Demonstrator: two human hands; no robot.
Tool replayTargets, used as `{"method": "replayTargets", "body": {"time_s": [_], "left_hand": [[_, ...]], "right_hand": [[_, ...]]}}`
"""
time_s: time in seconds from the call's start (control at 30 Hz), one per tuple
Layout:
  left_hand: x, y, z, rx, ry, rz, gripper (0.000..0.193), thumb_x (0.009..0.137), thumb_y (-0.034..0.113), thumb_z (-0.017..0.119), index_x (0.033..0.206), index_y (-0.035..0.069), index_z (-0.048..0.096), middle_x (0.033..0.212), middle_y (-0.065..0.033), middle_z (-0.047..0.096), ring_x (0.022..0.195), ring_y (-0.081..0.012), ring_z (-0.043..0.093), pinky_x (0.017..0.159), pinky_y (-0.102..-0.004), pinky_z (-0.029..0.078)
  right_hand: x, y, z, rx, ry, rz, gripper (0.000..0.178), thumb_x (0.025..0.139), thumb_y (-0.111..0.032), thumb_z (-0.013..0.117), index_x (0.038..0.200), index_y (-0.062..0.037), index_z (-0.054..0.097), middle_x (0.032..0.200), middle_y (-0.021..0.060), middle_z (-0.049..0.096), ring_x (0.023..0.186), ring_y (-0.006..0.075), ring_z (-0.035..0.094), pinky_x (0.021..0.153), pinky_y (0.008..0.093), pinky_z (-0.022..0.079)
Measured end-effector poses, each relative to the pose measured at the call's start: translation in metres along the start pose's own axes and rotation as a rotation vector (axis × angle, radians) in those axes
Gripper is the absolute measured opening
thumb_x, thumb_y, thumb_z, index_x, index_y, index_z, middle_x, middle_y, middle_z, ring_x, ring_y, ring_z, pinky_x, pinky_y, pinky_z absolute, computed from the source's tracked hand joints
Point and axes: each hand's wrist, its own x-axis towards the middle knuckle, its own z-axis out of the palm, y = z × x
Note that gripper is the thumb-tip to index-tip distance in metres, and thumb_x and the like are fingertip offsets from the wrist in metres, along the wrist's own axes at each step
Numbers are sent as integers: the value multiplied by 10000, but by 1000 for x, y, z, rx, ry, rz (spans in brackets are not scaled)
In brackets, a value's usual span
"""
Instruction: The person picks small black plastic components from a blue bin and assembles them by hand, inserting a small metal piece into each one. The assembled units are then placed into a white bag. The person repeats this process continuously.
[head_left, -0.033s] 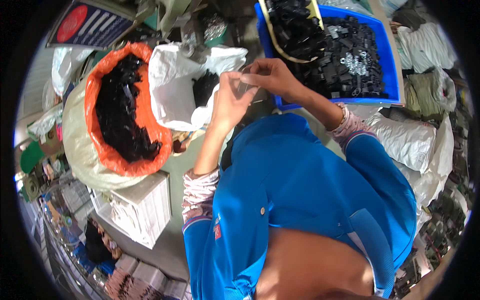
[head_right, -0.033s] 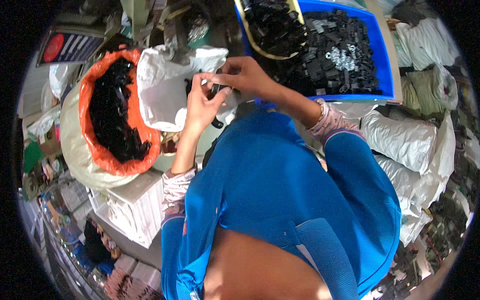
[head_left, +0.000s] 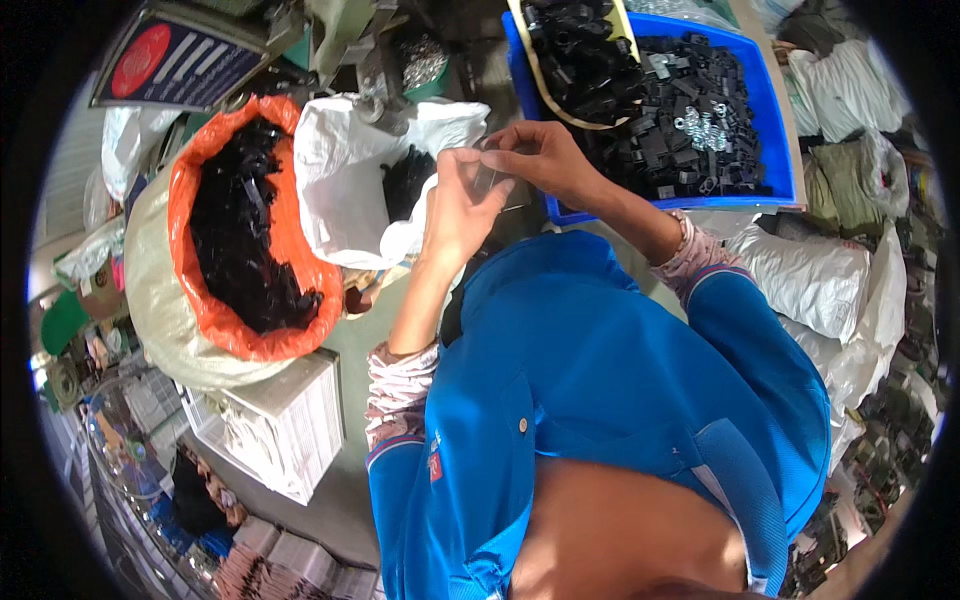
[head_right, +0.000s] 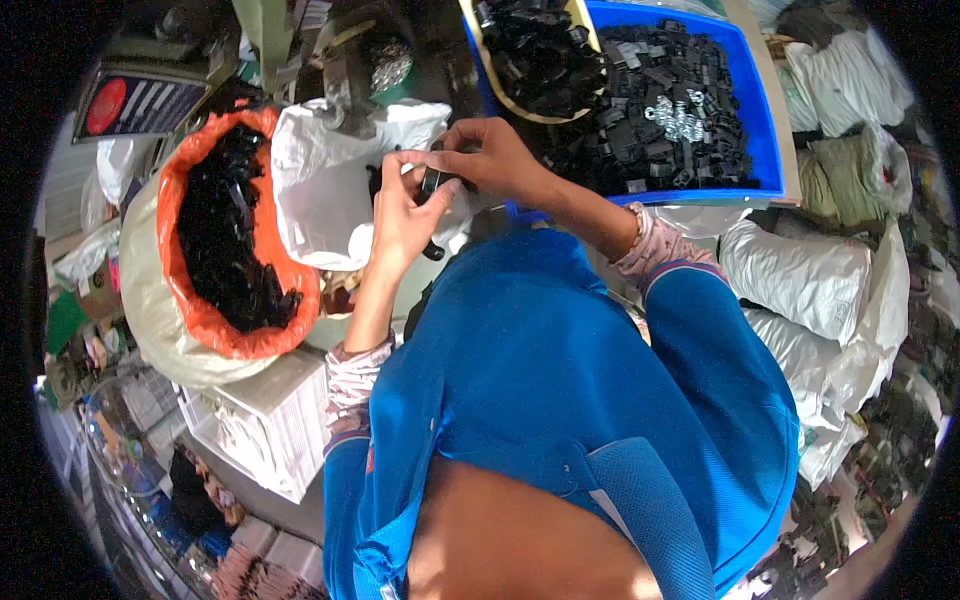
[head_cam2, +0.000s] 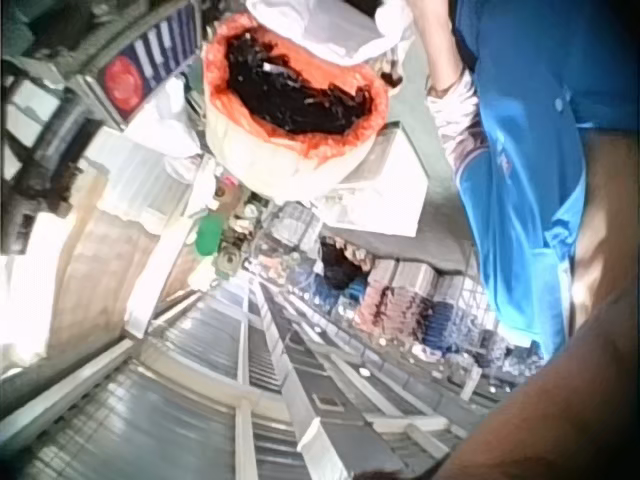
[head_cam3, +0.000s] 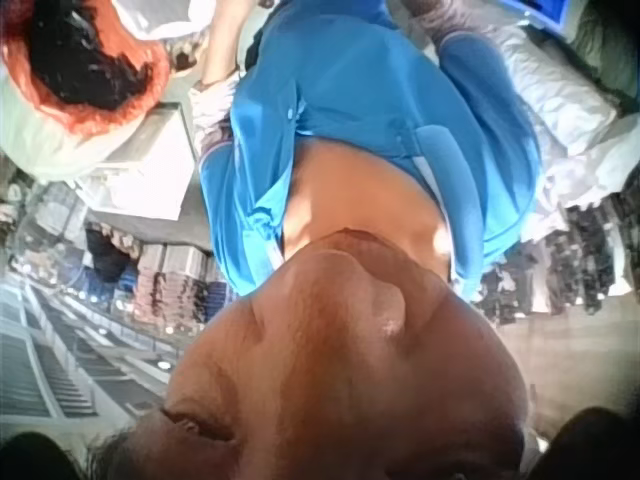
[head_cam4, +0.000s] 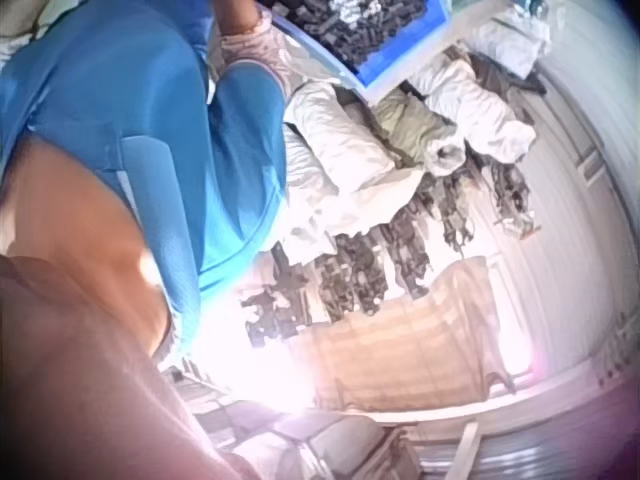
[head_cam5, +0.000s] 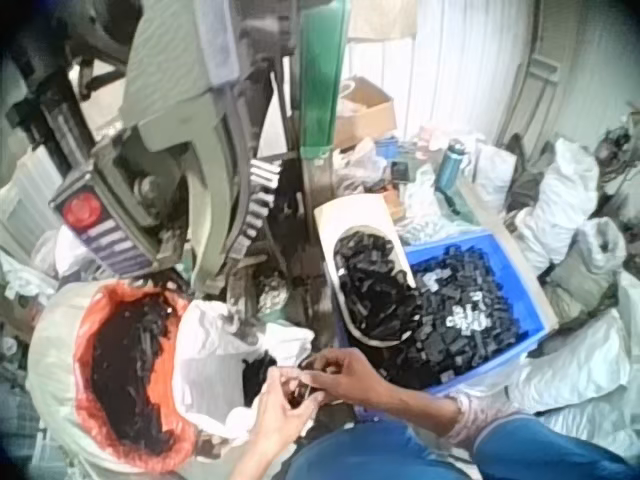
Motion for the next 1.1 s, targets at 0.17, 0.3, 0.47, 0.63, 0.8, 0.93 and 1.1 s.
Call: {"method": "replayTargets", "body": {"time_s": [0.17,0.3,0.47,0.63,0.8,0.93,1.1], "left_hand": [[4,3,2,97,167,361,276,839,113,745,1004,16,545,754,-129,663,654,-134,605,597,-295,479],[3,-6,-1,-102,127,188,144,850,81,697,893,25,571,740,-123,667,634,-182,645,596,-299,488],[5,-8,-9,-347,116,108,172,864,53,687,833,35,519,685,-45,650,634,-51,560,552,-220,423],[6,-17,-21,-509,122,86,164,895,38,661,838,40,507,707,-19,650,623,-28,521,534,-198,376],[9,-27,-35,-577,136,124,159,910,28,647,856,46,498,716,-27,653,616,-26,528,532,-178,350],[9,-34,-48,-551,95,89,151,903,23,655,887,31,506,803,-73,674,665,-48,578,563,-186,395],[12,-44,-60,-631,146,107,161,878,18,683,901,10,523,1164,-193,639,790,-101,629,722,-229,482]], "right_hand": [[-9,-8,-7,193,201,1,181,850,-151,744,794,11,683,1026,103,669,892,104,600,791,263,478],[4,-23,-40,-210,173,-249,211,842,-196,746,912,0,713,842,83,702,762,127,649,682,300,525],[72,-91,-112,-1207,356,-759,265,723,-1,646,984,-18,604,849,171,614,828,346,616,663,399,508],[87,-88,-125,-1543,149,-517,362,677,35,602,1026,-34,530,886,158,554,857,369,586,743,462,501],[84,-41,-159,-1568,121,-582,426,788,2,629,1201,-91,575,947,132,563,878,342,605,694,418,515],[74,-57,-153,-1658,112,-453,388,806,-35,642,1188,-69,582,997,156,583,843,336,621,699,409,523],[40,-101,-112,-323,173,-217,290,964,-130,601,1234,-28,620,842,-6,611,743,80,607,707,222,504]]}}
